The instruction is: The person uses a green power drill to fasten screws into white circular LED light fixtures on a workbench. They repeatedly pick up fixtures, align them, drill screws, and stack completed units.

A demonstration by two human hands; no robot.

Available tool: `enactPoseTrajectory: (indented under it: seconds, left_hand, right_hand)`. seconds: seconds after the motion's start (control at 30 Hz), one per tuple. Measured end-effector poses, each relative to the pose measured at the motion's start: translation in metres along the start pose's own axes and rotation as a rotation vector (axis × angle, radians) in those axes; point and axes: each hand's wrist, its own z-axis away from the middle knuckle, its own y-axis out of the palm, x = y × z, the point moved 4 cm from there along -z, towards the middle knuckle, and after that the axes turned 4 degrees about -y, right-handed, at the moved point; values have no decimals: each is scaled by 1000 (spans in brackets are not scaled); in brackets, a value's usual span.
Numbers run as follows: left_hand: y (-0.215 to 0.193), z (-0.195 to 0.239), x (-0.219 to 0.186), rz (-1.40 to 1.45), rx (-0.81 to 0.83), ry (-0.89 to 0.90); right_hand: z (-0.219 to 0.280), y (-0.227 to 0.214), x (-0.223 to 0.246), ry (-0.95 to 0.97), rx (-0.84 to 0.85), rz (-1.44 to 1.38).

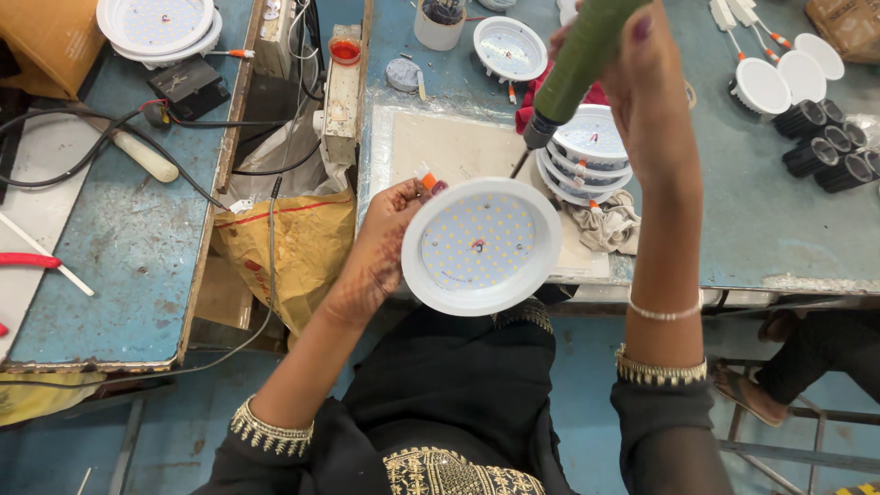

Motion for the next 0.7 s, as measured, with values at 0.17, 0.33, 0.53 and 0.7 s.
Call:
enactPoseTrajectory:
  seconds: [0.17, 0.33, 0.53, 0.7]
  left_hand:
    - [24, 47, -23, -502, -17, 292]
    - [56, 84, -28, -1196, 241, 1060]
    - [48, 89, -14, -1162, 355, 1018]
    - [35, 94, -16, -931, 184, 598]
  right_hand:
    - [90, 29, -26, 337, 1, 574]
    - [181, 100, -42, 806, -254, -613]
    - [202, 113, -26, 599, -604, -950]
    - [207, 116, -34, 509, -766, -1000]
